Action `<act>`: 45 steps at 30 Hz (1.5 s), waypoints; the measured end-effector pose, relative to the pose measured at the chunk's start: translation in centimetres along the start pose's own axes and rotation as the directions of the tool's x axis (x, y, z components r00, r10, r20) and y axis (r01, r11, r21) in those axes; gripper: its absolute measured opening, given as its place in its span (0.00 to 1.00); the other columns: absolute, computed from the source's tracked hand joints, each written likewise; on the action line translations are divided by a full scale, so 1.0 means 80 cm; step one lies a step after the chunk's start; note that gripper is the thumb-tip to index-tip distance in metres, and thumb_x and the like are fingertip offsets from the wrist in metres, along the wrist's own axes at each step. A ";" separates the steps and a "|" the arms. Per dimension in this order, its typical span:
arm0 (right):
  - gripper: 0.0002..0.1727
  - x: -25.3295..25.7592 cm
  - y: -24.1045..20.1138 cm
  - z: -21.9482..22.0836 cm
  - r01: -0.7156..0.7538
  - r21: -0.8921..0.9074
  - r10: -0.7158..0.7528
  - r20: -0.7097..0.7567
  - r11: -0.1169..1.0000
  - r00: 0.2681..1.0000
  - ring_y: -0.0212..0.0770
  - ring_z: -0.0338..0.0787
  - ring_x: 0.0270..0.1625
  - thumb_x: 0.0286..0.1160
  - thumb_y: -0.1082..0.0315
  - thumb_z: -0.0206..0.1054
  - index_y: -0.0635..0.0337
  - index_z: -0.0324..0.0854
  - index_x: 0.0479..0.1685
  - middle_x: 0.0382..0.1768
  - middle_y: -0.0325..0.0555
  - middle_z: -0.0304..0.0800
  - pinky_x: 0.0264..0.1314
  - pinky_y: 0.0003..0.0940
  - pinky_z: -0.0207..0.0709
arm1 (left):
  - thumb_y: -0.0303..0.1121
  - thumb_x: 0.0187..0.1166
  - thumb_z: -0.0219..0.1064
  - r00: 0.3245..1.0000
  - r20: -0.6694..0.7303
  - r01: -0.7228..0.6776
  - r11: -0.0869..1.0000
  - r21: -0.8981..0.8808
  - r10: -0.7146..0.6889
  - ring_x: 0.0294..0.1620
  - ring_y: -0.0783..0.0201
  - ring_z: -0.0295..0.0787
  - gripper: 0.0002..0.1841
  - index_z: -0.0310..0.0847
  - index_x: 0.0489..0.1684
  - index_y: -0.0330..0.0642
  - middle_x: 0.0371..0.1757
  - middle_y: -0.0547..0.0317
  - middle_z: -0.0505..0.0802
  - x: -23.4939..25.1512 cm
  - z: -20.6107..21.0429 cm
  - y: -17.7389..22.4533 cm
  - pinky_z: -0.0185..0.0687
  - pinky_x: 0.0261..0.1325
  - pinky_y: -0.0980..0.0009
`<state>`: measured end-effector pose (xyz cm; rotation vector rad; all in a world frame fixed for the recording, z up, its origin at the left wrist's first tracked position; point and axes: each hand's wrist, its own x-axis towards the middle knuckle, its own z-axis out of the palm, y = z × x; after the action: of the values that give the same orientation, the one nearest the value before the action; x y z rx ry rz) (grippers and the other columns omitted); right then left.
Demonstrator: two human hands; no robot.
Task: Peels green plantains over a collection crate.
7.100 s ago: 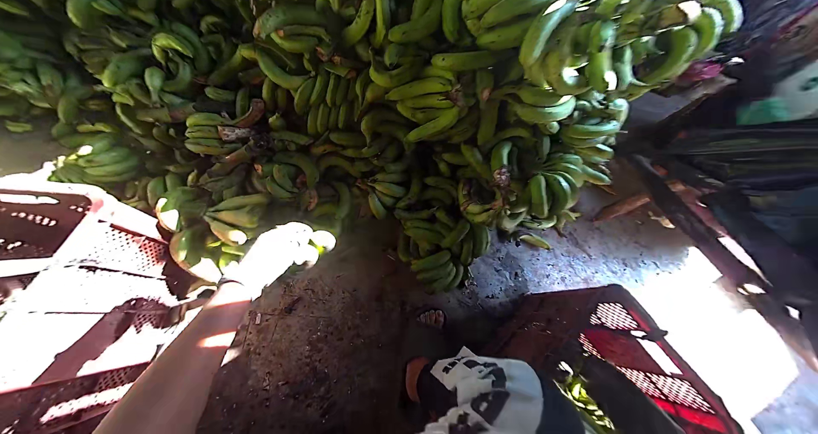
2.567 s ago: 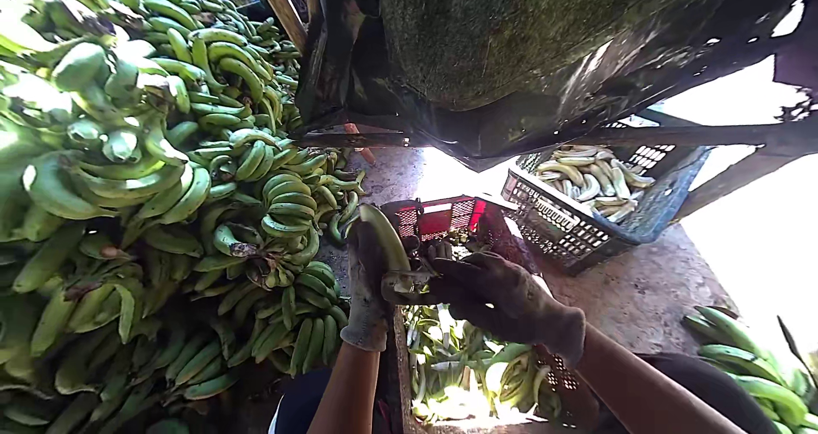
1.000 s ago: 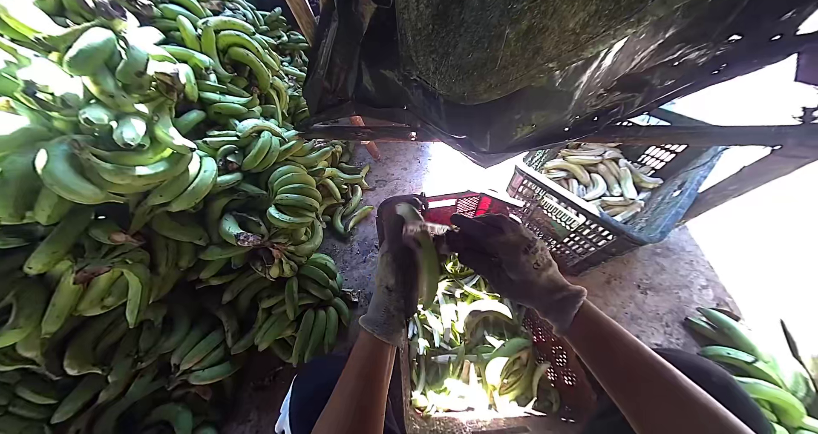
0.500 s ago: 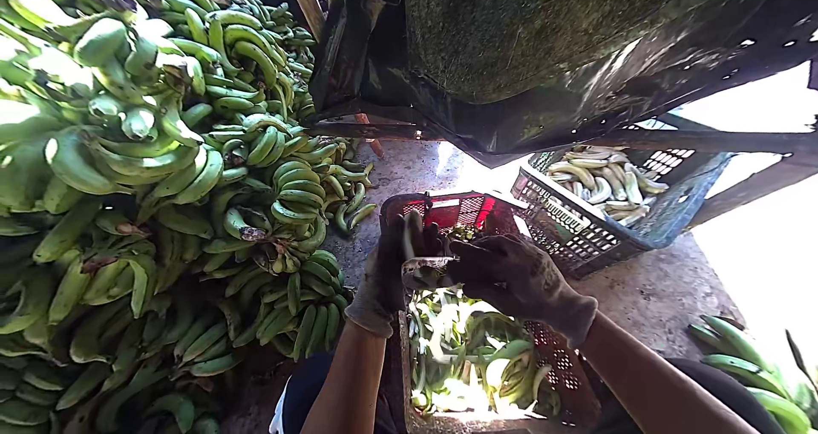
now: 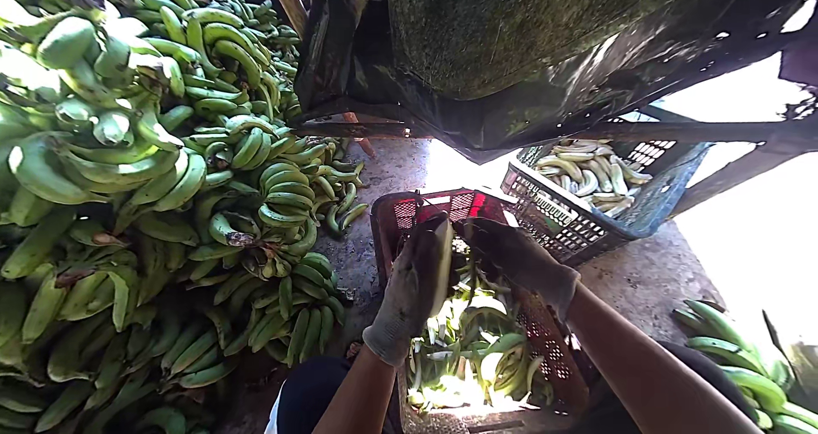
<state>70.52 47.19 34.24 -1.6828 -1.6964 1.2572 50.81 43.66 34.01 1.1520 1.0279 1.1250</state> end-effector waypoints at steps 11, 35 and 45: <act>0.27 -0.017 0.049 0.018 0.705 -0.530 -0.841 -0.027 0.471 0.541 0.41 0.92 0.53 0.79 0.39 0.60 0.28 0.80 0.77 0.50 0.42 0.94 0.57 0.44 0.85 | 0.51 0.94 0.35 0.990 -0.013 0.105 0.784 -0.612 -0.143 0.31 0.65 0.89 0.27 0.79 0.52 0.44 0.33 0.55 0.89 0.033 -0.055 -0.008 0.88 0.35 0.69; 0.23 -0.008 0.040 -0.015 0.572 -0.405 -0.645 -0.059 0.713 0.762 0.39 0.89 0.59 0.81 0.49 0.64 0.34 0.82 0.75 0.55 0.39 0.93 0.66 0.46 0.81 | 0.47 0.94 0.40 0.988 -0.152 -0.070 0.949 -0.308 0.023 0.33 0.65 0.90 0.24 0.79 0.60 0.42 0.37 0.55 0.92 0.017 -0.059 -0.010 0.89 0.36 0.70; 0.23 -0.009 0.037 -0.011 0.511 -0.375 -0.613 -0.238 0.773 0.753 0.40 0.89 0.59 0.81 0.50 0.65 0.37 0.83 0.74 0.58 0.40 0.92 0.64 0.47 0.82 | 0.43 0.93 0.45 0.992 -0.102 -0.083 0.988 -0.130 0.070 0.37 0.68 0.89 0.20 0.78 0.63 0.39 0.40 0.58 0.91 0.008 -0.034 -0.018 0.89 0.41 0.71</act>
<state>73.01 46.34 32.42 -1.2576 -2.0076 0.4057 48.38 44.58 32.19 1.0453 0.9727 1.3025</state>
